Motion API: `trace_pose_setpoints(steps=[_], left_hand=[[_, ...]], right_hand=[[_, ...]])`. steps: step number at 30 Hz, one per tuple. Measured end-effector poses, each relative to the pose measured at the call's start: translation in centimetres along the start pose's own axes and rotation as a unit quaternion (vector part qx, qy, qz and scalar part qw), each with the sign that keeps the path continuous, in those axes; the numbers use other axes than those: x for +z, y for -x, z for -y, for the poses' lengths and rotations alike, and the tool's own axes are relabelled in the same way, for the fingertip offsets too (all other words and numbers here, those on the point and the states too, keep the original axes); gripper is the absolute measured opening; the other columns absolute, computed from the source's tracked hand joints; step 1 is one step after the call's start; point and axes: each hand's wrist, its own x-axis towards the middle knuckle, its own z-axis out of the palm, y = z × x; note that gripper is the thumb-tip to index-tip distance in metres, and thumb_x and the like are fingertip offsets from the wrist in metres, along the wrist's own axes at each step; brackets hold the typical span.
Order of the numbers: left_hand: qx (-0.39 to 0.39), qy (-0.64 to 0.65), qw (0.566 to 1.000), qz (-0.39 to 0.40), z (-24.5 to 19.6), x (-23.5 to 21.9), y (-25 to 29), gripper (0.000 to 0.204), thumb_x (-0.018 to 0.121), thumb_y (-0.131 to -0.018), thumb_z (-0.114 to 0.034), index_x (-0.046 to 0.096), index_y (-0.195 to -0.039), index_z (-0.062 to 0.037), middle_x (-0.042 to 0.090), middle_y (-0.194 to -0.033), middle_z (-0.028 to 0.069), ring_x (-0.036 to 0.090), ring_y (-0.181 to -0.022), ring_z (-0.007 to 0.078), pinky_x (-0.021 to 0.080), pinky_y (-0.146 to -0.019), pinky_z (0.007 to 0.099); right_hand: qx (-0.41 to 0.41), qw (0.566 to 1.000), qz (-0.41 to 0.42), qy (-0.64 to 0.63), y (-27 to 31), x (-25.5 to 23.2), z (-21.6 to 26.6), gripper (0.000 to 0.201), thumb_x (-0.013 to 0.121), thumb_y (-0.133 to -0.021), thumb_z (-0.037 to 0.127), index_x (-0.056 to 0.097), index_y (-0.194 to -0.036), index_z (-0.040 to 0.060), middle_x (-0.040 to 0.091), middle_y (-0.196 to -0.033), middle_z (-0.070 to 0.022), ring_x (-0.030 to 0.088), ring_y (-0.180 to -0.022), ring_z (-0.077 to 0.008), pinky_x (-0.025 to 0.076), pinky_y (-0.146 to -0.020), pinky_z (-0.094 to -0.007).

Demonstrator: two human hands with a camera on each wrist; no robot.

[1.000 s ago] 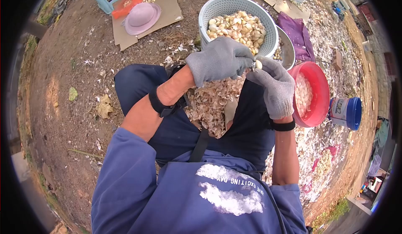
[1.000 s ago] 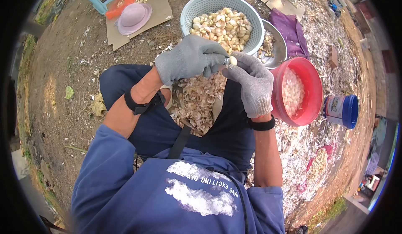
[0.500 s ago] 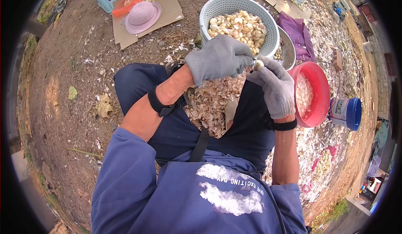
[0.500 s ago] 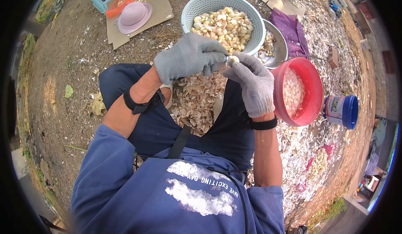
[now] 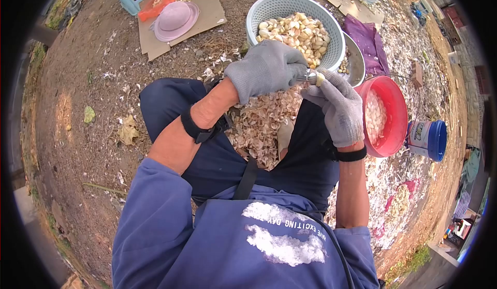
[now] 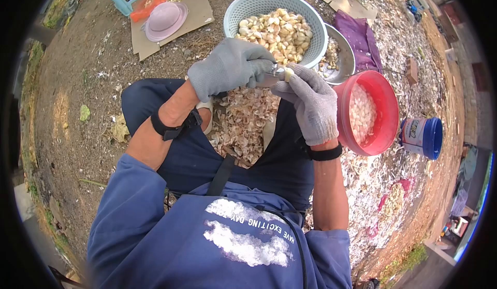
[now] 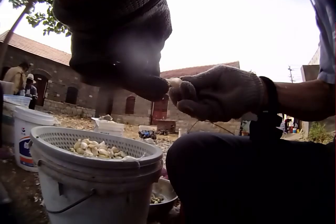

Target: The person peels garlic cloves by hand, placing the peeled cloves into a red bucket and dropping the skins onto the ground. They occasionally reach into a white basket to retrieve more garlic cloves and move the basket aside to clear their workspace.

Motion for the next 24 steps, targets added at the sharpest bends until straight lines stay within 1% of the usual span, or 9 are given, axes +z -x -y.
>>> trace_pose_setpoints(steps=[2, 4, 5, 7, 10, 14, 19, 23, 24], left_hand=[[-0.009, 0.015, 1.0, 0.012, -0.1, -0.1, -0.1, 0.026, 0.07, -0.102, -0.017, 0.076, -0.119, 0.0018, 0.078, -0.088, 0.0109, 0.073, -0.068, 0.014, 0.06, -0.066, 0.0309], [-0.011, 0.036, 0.999, 0.037, 0.1, 0.0, -0.3, 0.028, 0.07, -0.102, -0.018, 0.075, -0.12, 0.0018, 0.078, -0.089, 0.0111, 0.074, -0.069, 0.0145, 0.06, -0.067, 0.0311], [-0.012, 0.036, 0.999, 0.036, 0.2, 0.0, -0.4, 0.028, 0.07, -0.102, -0.018, 0.075, -0.12, 0.0018, 0.078, -0.089, 0.0111, 0.074, -0.069, 0.0145, 0.06, -0.067, 0.0311], [0.005, 0.045, 0.998, 0.044, 0.3, 0.1, -0.4, 0.028, 0.069, -0.102, -0.019, 0.075, -0.119, 0.0021, 0.078, -0.089, 0.0112, 0.074, -0.069, 0.0148, 0.06, -0.067, 0.031], [-0.01, 0.046, 0.998, 0.052, 0.1, 0.0, -0.3, 0.028, 0.069, -0.101, -0.018, 0.075, -0.119, 0.0026, 0.078, -0.088, 0.0114, 0.074, -0.069, 0.015, 0.061, -0.067, 0.0309], [-0.002, 0.04, 0.998, 0.058, 0.0, -0.1, -0.2, 0.027, 0.069, -0.1, -0.017, 0.075, -0.118, 0.0032, 0.078, -0.088, 0.0116, 0.074, -0.069, 0.0147, 0.06, -0.067, 0.0309], [-0.035, 0.12, 0.989, 0.074, -0.2, -0.2, 0.1, 0.023, 0.069, -0.1, -0.013, 0.076, -0.114, 0.0033, 0.076, -0.084, 0.009, 0.072, -0.067, 0.013, 0.059, -0.064, 0.0292], [-0.03, 0.133, 0.988, 0.074, 0.0, 0.0, 0.0, 0.022, 0.069, -0.101, -0.013, 0.076, -0.113, 0.0033, 0.076, -0.083, 0.0082, 0.071, -0.067, 0.0126, 0.059, -0.063, 0.0285], [-0.032, 0.116, 0.99, 0.074, 0.0, 0.0, -0.1, 0.022, 0.07, -0.1, -0.014, 0.077, -0.113, 0.003, 0.076, -0.083, 0.0082, 0.071, -0.067, 0.0125, 0.059, -0.063, 0.0285]], right_hand=[[-0.005, 1.0, -0.009, 0.016, 0.0, 0.1, -0.1, 0.031, 0.068, -0.103, 0.004, 0.065, -0.13, -0.0099, 0.075, -0.114, -0.0173, 0.078, -0.096, -0.0248, 0.067, -0.089, -0.0395], [-0.034, 0.997, -0.018, 0.066, 0.0, 0.3, -0.2, 0.031, 0.069, -0.102, 0.004, 0.067, -0.13, -0.0096, 0.076, -0.113, -0.0168, 0.078, -0.095, -0.0232, 0.067, -0.089, -0.0364], [-0.034, 0.997, -0.017, 0.066, 0.0, 0.6, -0.2, 0.031, 0.069, -0.102, 0.004, 0.067, -0.13, -0.0096, 0.076, -0.113, -0.0168, 0.078, -0.095, -0.0232, 0.067, -0.089, -0.0364], [-0.033, 0.993, -0.036, 0.109, 0.1, 1.0, 0.0, 0.029, 0.07, -0.102, 0.005, 0.069, -0.128, -0.0087, 0.077, -0.111, -0.0159, 0.078, -0.094, -0.0218, 0.066, -0.089, -0.034], [-0.032, 0.992, -0.04, 0.115, 0.1, 1.2, -0.2, 0.028, 0.07, -0.102, 0.004, 0.071, -0.127, -0.0082, 0.077, -0.11, -0.0155, 0.078, -0.094, -0.0214, 0.066, -0.088, -0.0328], [-0.036, 0.992, -0.034, 0.119, 0.1, 0.9, -0.3, 0.027, 0.069, -0.103, 0.003, 0.071, -0.127, -0.0081, 0.077, -0.112, -0.0154, 0.078, -0.095, -0.0215, 0.066, -0.088, -0.0325], [-0.023, 0.994, 0.001, 0.111, 0.1, 0.4, -0.1, 0.027, 0.065, -0.103, 0.001, 0.07, -0.129, -0.0091, 0.076, -0.116, -0.0165, 0.078, -0.096, -0.0225, 0.065, -0.089, -0.0326], [-0.004, 0.996, 0.004, 0.093, 0.1, 0.0, -0.1, 0.029, 0.064, -0.104, 0.0, 0.068, -0.13, -0.0096, 0.076, -0.115, -0.0173, 0.078, -0.095, -0.0236, 0.065, -0.089, -0.033], [0.002, 0.996, 0.001, 0.087, 0.0, -0.1, -0.2, 0.029, 0.064, -0.104, 0.0, 0.068, -0.131, -0.0098, 0.076, -0.115, -0.0178, 0.078, -0.095, -0.0241, 0.065, -0.088, -0.0333]])
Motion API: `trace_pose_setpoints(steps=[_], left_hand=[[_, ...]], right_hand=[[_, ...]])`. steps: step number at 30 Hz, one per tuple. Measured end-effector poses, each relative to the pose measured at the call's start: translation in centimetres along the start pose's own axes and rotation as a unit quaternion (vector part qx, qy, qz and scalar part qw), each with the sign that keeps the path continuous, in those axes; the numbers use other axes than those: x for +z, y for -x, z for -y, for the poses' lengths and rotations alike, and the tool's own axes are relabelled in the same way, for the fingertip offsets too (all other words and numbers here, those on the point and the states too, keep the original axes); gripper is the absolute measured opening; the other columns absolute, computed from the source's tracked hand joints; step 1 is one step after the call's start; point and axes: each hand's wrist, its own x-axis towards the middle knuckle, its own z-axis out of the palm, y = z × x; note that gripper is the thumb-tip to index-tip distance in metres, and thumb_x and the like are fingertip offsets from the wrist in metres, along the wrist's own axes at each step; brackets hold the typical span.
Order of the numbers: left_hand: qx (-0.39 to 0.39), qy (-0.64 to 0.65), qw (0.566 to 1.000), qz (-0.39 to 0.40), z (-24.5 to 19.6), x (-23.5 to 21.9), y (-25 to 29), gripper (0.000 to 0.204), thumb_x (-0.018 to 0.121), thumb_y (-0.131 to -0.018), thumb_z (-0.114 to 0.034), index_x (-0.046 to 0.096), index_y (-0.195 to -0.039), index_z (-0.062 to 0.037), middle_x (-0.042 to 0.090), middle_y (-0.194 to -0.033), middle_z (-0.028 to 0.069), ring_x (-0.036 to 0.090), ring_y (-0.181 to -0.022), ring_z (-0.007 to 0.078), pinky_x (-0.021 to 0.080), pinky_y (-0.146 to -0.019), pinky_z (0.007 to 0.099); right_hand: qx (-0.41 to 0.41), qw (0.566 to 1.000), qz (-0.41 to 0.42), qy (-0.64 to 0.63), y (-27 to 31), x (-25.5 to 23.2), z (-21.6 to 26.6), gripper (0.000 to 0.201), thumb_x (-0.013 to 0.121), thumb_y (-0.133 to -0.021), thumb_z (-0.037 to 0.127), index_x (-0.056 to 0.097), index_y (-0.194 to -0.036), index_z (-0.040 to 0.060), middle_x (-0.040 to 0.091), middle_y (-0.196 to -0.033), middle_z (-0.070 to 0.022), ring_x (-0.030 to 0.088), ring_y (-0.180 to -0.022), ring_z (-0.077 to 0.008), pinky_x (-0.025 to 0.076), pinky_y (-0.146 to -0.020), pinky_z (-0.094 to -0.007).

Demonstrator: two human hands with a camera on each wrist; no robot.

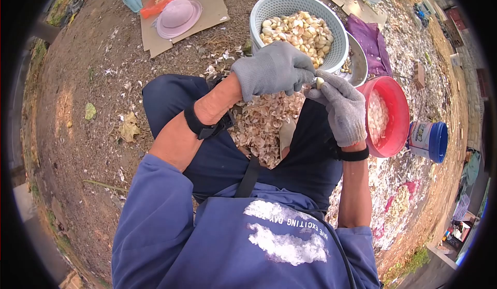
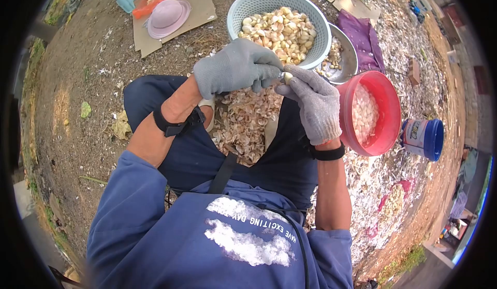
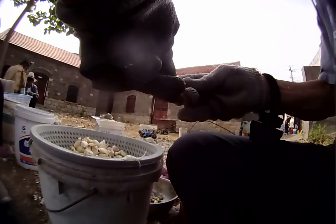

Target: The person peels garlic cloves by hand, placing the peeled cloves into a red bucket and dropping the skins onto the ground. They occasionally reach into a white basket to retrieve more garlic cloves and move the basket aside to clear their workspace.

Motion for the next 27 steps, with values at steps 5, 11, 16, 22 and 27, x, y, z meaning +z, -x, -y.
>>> trace_pose_setpoints(steps=[5, 11, 16, 22, 27], left_hand=[[0.021, -0.077, 0.997, -0.012, 0.4, 0.3, -0.3, 0.022, 0.07, -0.1, -0.015, 0.077, -0.113, 0.002, 0.076, -0.082, 0.0082, 0.072, -0.066, 0.0123, 0.06, -0.064, 0.0287], [0.056, -0.116, 0.991, -0.048, 0.6, 0.3, -0.3, 0.022, 0.069, -0.101, -0.016, 0.077, -0.113, 0.0008, 0.076, -0.08, 0.0083, 0.073, -0.064, 0.0131, 0.06, -0.065, 0.0297], [0.05, -0.128, 0.99, -0.037, 0.5, 0.6, -0.3, 0.02, 0.069, -0.1, -0.016, 0.078, -0.112, -0.0021, 0.078, -0.083, 0.0094, 0.074, -0.066, 0.0137, 0.061, -0.066, 0.0304], [0.084, -0.135, 0.985, -0.071, 0.6, 0.7, -0.2, 0.021, 0.07, -0.101, -0.017, 0.078, -0.114, -0.0021, 0.077, -0.083, 0.0071, 0.072, -0.066, 0.0119, 0.06, -0.066, 0.0288], [0.076, -0.082, 0.993, -0.049, 0.5, 0.6, -0.3, 0.022, 0.07, -0.103, -0.017, 0.078, -0.116, -0.0017, 0.078, -0.086, 0.0067, 0.071, -0.068, 0.0101, 0.059, -0.066, 0.0274]], right_hand=[[0.015, 1.0, 0.009, -0.011, -0.1, -0.2, 0.0, 0.029, 0.064, -0.104, 0.001, 0.067, -0.131, -0.0102, 0.076, -0.115, -0.0192, 0.078, -0.094, -0.0247, 0.066, -0.087, -0.0343], [0.015, 0.999, 0.003, -0.051, -0.4, 0.5, 0.0, 0.031, 0.068, -0.103, 0.004, 0.066, -0.131, -0.0098, 0.077, -0.111, -0.0181, 0.078, -0.093, -0.0246, 0.066, -0.088, -0.0349], [0.02, 0.999, -0.012, 0.043, -0.6, 0.5, 0.0, 0.034, 0.072, -0.101, 0.01, 0.067, -0.128, -0.0092, 0.076, -0.111, -0.0178, 0.078, -0.094, -0.0237, 0.066, -0.087, -0.0355], [-0.001, 0.999, -0.015, -0.041, -0.8, 0.3, 0.1, 0.027, 0.07, -0.103, 0.009, 0.067, -0.123, -0.0083, 0.075, -0.108, -0.0159, 0.078, -0.094, -0.0248, 0.066, -0.088, -0.0372], [-0.028, 0.997, -0.013, -0.07, -1.5, -1.0, 0.0, 0.023, 0.065, -0.104, 0.005, 0.066, -0.124, -0.0081, 0.074, -0.109, -0.015, 0.077, -0.096, -0.0249, 0.067, -0.089, -0.0408]])
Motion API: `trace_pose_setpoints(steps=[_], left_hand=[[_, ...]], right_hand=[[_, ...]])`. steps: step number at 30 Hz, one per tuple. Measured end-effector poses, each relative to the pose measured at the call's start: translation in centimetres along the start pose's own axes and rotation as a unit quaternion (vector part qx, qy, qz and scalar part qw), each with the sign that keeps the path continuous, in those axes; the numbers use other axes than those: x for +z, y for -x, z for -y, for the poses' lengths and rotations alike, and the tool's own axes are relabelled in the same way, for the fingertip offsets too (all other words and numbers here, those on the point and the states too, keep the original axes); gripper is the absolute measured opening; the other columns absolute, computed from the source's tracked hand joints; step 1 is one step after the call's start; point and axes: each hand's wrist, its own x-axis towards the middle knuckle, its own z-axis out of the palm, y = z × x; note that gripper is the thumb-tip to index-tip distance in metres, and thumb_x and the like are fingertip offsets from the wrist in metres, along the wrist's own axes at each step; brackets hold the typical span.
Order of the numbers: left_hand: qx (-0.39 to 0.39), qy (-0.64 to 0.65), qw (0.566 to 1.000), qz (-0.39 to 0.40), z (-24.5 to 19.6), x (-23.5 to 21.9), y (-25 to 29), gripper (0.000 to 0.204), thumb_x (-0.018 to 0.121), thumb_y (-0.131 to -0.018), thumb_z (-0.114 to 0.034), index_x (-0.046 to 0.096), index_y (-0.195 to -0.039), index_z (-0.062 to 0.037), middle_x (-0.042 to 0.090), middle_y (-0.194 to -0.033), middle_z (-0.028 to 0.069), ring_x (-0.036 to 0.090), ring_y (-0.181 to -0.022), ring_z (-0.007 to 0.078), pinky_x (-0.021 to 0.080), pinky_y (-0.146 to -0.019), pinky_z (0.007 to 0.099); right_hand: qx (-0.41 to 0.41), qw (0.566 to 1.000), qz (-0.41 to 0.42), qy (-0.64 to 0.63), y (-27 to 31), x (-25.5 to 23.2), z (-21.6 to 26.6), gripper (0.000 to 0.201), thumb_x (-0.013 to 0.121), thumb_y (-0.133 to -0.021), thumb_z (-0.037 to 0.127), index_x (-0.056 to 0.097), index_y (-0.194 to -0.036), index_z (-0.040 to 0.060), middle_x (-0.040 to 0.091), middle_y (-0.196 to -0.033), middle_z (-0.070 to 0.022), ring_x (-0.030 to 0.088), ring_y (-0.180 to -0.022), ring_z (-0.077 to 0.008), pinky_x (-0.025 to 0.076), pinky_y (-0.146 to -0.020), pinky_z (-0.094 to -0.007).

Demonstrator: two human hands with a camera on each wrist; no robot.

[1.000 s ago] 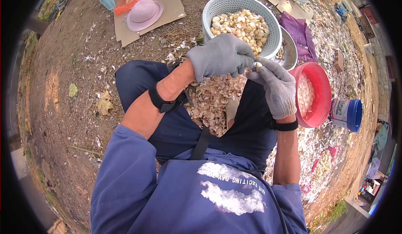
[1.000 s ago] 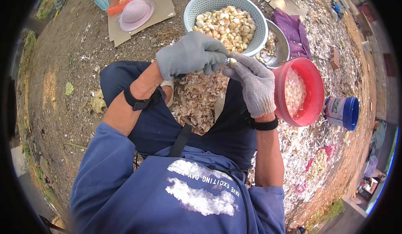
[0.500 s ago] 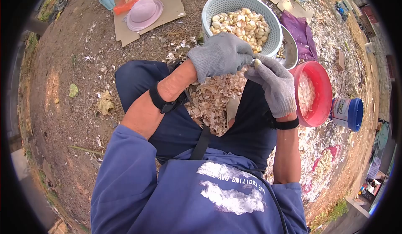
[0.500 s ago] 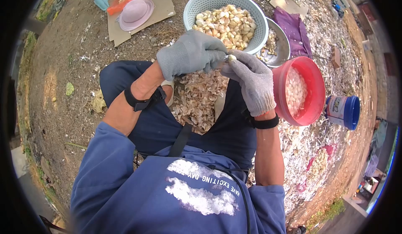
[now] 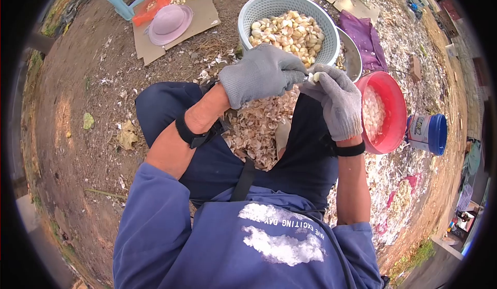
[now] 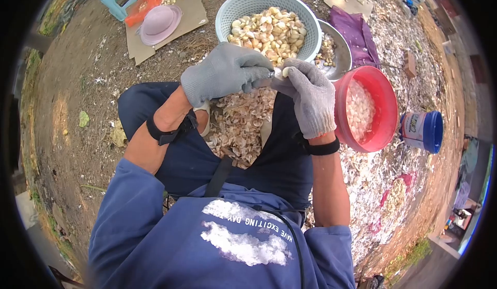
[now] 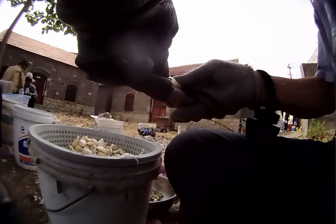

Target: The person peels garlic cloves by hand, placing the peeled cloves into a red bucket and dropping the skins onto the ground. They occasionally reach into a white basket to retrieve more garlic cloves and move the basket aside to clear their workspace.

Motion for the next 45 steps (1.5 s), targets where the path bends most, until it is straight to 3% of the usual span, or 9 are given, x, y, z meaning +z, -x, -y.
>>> trace_pose_setpoints(steps=[15, 19, 20, 21, 29, 34, 36, 38, 45], left_hand=[[-0.068, 0.031, 0.988, 0.137, -1.9, -1.6, 1.4, 0.023, 0.073, -0.1, -0.025, 0.08, -0.113, -0.0066, 0.077, -0.082, 0.0062, 0.073, -0.069, 0.0141, 0.059, -0.068, 0.0319], [-0.024, -0.034, 0.985, 0.166, -1.3, -1.7, 1.6, 0.024, 0.072, -0.099, -0.032, 0.082, -0.109, -0.0126, 0.078, -0.086, 0.0079, 0.076, -0.077, 0.0223, 0.058, -0.075, 0.0379], [-0.006, -0.05, 0.985, 0.165, -1.0, -1.6, 1.7, 0.024, 0.072, -0.098, -0.033, 0.082, -0.108, -0.0141, 0.078, -0.087, 0.0085, 0.076, -0.08, 0.0256, 0.058, -0.077, 0.0397], [0.016, -0.06, 0.984, 0.164, -1.4, -1.8, 1.7, 0.023, 0.071, -0.096, -0.03, 0.082, -0.106, -0.0126, 0.079, -0.091, 0.0108, 0.076, -0.085, 0.0312, 0.058, -0.079, 0.0424], [0.032, -0.153, 0.954, 0.257, -1.0, -1.1, 1.1, 0.028, 0.068, -0.094, -0.033, 0.082, -0.105, -0.0111, 0.078, -0.097, 0.0153, 0.075, -0.093, 0.035, 0.058, -0.086, 0.0449], [0.012, -0.229, 0.94, 0.254, -0.3, -1.1, 1.4, 0.033, 0.06, -0.103, -0.039, 0.076, -0.122, -0.0174, 0.078, -0.107, 0.012, 0.074, -0.101, 0.0353, 0.057, -0.091, 0.0499], [0.008, -0.247, 0.94, 0.237, 0.1, -1.0, 1.7, 0.03, 0.059, -0.104, -0.037, 0.076, -0.119, -0.0164, 0.077, -0.104, 0.0136, 0.075, -0.099, 0.0357, 0.057, -0.089, 0.0503], [0.004, -0.265, 0.939, 0.22, 0.8, -0.9, 1.7, 0.028, 0.058, -0.104, -0.034, 0.076, -0.115, -0.0153, 0.077, -0.102, 0.0151, 0.075, -0.097, 0.0362, 0.058, -0.086, 0.0507], [0.05, -0.267, 0.949, 0.163, 1.7, -0.9, 1.7, 0.016, 0.069, -0.085, -0.015, 0.071, -0.098, -0.0073, 0.073, -0.08, 0.0176, 0.076, -0.081, 0.0372, 0.059, -0.072, 0.0489]], right_hand=[[-0.099, 0.97, -0.164, 0.151, -0.1, -12.8, 6.8, 0.027, 0.069, -0.102, 0.004, 0.069, -0.126, -0.0084, 0.076, -0.115, -0.0168, 0.077, -0.094, -0.0256, 0.066, -0.091, -0.0385], [-0.04, 0.917, -0.205, 0.341, -1.6, -20.5, 7.6, 0.035, 0.075, -0.096, 0.01, 0.073, -0.129, -0.0023, 0.078, -0.116, -0.0124, 0.076, -0.1, -0.0212, 0.061, -0.089, -0.0331], [-0.064, 0.845, -0.206, 0.489, -2.5, -23.2, 7.0, 0.036, 0.076, -0.095, 0.011, 0.073, -0.129, -0.0009, 0.078, -0.116, -0.0116, 0.075, -0.103, -0.0192, 0.06, -0.09, -0.0323], [-0.087, 0.751, -0.201, 0.623, -3.0, -22.5, 7.1, 0.038, 0.077, -0.093, 0.013, 0.074, -0.129, 0.0004, 0.079, -0.115, -0.0108, 0.074, -0.105, -0.0172, 0.058, -0.091, -0.0315], [-0.092, 0.828, -0.023, 0.553, -9.3, -9.3, 5.1, 0.029, 0.072, -0.095, 0.005, 0.076, -0.124, -0.0015, 0.08, -0.113, -0.008, 0.072, -0.1, -0.0129, 0.057, -0.093, -0.028], [-0.149, 0.736, 0.101, 0.653, -14.1, -4.5, 1.4, 0.021, 0.074, -0.09, 0.013, 0.081, -0.109, 0.0061, 0.079, -0.099, -0.0169, 0.079, -0.091, -0.027, 0.06, -0.084, -0.0356], [-0.129, 0.749, 0.121, 0.639, -16.6, -4.7, -0.9, 0.022, 0.075, -0.087, 0.015, 0.081, -0.107, 0.0077, 0.079, -0.1, -0.0181, 0.077, -0.094, -0.0328, 0.06, -0.087, -0.0399], [-0.171, 0.658, 0.167, 0.714, -19.1, -5.6, -3.2, 0.025, 0.076, -0.085, 0.016, 0.082, -0.108, 0.0098, 0.078, -0.102, -0.0191, 0.075, -0.097, -0.0373, 0.059, -0.091, -0.0429], [-0.12, 0.599, 0.188, 0.769, -20.9, -4.8, -5.2, 0.027, 0.073, -0.081, 0.012, 0.077, -0.107, 0.0103, 0.076, -0.1, -0.0201, 0.073, -0.097, -0.0417, 0.057, -0.089, -0.051]])
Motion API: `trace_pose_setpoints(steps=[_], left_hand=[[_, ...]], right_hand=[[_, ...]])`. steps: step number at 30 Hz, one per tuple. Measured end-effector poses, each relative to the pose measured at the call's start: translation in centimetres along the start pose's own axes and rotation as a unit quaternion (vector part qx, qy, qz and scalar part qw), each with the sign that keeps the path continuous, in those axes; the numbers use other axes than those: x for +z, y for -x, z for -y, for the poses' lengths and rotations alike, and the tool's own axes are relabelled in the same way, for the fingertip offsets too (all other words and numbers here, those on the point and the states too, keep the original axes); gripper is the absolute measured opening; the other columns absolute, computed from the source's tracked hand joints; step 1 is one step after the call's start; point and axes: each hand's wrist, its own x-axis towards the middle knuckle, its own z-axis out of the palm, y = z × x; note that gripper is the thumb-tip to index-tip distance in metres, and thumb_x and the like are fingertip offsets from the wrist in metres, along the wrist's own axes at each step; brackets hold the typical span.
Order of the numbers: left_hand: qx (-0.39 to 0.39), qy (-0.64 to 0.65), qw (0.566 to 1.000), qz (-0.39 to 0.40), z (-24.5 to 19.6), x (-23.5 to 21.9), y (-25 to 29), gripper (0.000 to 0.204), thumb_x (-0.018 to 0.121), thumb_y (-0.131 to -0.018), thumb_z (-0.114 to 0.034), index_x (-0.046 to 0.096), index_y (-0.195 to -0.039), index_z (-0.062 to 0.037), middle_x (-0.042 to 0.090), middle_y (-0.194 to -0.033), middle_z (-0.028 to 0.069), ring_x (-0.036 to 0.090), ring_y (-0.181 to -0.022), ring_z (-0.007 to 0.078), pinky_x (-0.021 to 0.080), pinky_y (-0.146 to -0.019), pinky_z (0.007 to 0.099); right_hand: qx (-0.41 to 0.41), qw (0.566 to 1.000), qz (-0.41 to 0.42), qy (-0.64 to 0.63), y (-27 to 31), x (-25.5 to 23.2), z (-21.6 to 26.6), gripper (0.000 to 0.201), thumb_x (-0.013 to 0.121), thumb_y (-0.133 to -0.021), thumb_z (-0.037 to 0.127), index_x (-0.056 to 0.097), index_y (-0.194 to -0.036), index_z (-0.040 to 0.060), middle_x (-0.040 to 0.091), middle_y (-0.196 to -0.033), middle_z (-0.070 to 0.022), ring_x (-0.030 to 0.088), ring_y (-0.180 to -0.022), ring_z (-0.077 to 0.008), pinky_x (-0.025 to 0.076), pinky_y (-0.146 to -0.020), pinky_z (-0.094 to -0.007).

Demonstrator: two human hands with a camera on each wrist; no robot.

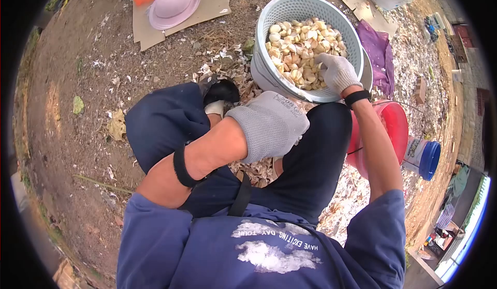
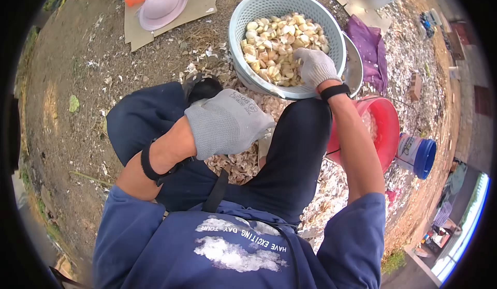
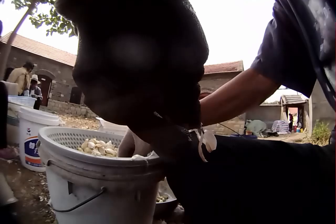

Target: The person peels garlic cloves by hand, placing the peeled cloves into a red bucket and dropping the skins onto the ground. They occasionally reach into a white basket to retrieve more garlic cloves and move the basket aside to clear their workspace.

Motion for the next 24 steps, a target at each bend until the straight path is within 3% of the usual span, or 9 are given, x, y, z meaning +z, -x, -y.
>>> trace_pose_setpoints(steps=[3, 5, 9, 11, 14, 17, 18, 21, 24], left_hand=[[-0.003, 0.0, 1.0, 0.003, -0.3, -0.1, -0.3, 0.016, 0.07, -0.081, -0.013, 0.071, -0.095, -0.0067, 0.072, -0.077, 0.0176, 0.077, -0.08, 0.0364, 0.059, -0.071, 0.0489], [-0.012, -0.001, 1.0, 0.027, -0.3, -0.1, -0.3, 0.014, 0.07, -0.081, -0.012, 0.072, -0.094, -0.0065, 0.072, -0.077, 0.0176, 0.077, -0.08, 0.0361, 0.059, -0.071, 0.0489], [-0.002, -0.01, 1.0, 0.013, -0.5, 0.0, -0.4, 0.015, 0.07, -0.08, -0.013, 0.073, -0.093, -0.0053, 0.073, -0.077, 0.0188, 0.077, -0.078, 0.0368, 0.06, -0.069, 0.0482], [-0.007, -0.012, 0.999, 0.031, -0.6, 0.2, -0.6, 0.015, 0.071, -0.08, -0.013, 0.073, -0.093, -0.0051, 0.073, -0.077, 0.0193, 0.077, -0.078, 0.0372, 0.06, -0.069, 0.048], [-0.001, -0.019, 1.0, 0.016, -0.4, -0.1, -0.5, 0.018, 0.07, -0.081, -0.015, 0.074, -0.095, -0.0049, 0.073, -0.078, 0.0201, 0.076, -0.077, 0.0379, 0.06, -0.069, 0.0483], [-0.013, -0.032, 0.999, 0.007, -0.4, -0.4, -0.4, 0.016, 0.068, -0.085, -0.017, 0.073, -0.094, -0.0046, 0.074, -0.08, 0.0209, 0.076, -0.079, 0.0392, 0.06, -0.07, 0.0493], [-0.016, -0.028, 0.999, -0.01, -0.3, -0.2, -0.4, 0.016, 0.067, -0.087, -0.019, 0.073, -0.094, -0.0046, 0.074, -0.081, 0.0214, 0.076, -0.08, 0.0395, 0.06, -0.072, 0.0498], [-0.011, -0.031, 0.999, -0.025, 0.0, 0.2, -0.5, 0.018, 0.066, -0.091, -0.022, 0.071, -0.093, -0.0045, 0.074, -0.082, 0.0222, 0.076, -0.083, 0.0401, 0.059, -0.074, 0.0507], [-0.015, -0.042, 0.999, -0.01, -0.1, 0.1, -0.5, 0.02, 0.065, -0.093, -0.024, 0.071, -0.093, -0.0045, 0.074, -0.082, 0.0225, 0.076, -0.084, 0.0403, 0.059, -0.075, 0.051]], right_hand=[[0.027, 0.995, 0.041, 0.085, 0.7, -1.1, 0.4, 0.029, 0.072, -0.08, 0.008, 0.077, -0.109, 0.0104, 0.076, -0.101, -0.0183, 0.072, -0.101, -0.0414, 0.057, -0.09, -0.0511], [-0.104, 0.994, -0.02, -0.009, 1.5, -1.5, 1.0, 0.031, 0.071, -0.08, 0.007, 0.078, -0.11, 0.011, 0.076, -0.102, -0.0172, 0.071, -0.103, -0.0405, 0.056, -0.092, -0.0495], [-0.19, 0.981, 0.037, -0.016, 1.0, -0.2, 1.4, 0.037, 0.073, -0.079, 0.006, 0.078, -0.116, 0.0083, 0.075, -0.11, -0.0179, 0.07, -0.107, -0.0387, 0.055, -0.097, -0.0462], [-0.192, 0.98, 0.059, -0.016, 0.3, -0.6, 1.2, 0.034, 0.073, -0.079, 0.006, 0.079, -0.112, 0.007, 0.075, -0.106, -0.0186, 0.071, -0.102, -0.0397, 0.056, -0.093, -0.0461], [-0.125, 0.99, 0.043, -0.045, 0.2, -0.4, 0.6, 0.025, 0.069, -0.082, 0.011, 0.081, -0.104, 0.0071, 0.076, -0.094, -0.0213, 0.073, -0.092, -0.0409, 0.058, -0.086, -0.0474], [-0.067, 0.991, 0.029, -0.112, 1.1, -0.7, 0.2, 0.022, 0.07, -0.083, 0.012, 0.081, -0.102, 0.0072, 0.076, -0.095, -0.0209, 0.074, -0.093, -0.0399, 0.058, -0.086, -0.0462], [-0.043, 0.996, 0.039, -0.073, 1.4, -0.7, 0.0, 0.021, 0.071, -0.082, 0.013, 0.081, -0.1, 0.0085, 0.076, -0.094, -0.0201, 0.074, -0.093, -0.0395, 0.058, -0.087, -0.0462], [-0.055, 0.996, 0.053, -0.049, 1.8, -0.7, 0.1, 0.022, 0.072, -0.083, 0.011, 0.081, -0.102, 0.0083, 0.077, -0.094, -0.0175, 0.074, -0.091, -0.0353, 0.058, -0.085, -0.043], [-0.066, 0.997, 0.035, -0.022, 1.6, -0.8, 0.7, 0.022, 0.073, -0.082, 0.015, 0.081, -0.102, 0.0082, 0.076, -0.093, -0.0191, 0.074, -0.091, -0.0373, 0.058, -0.085, -0.0446]])
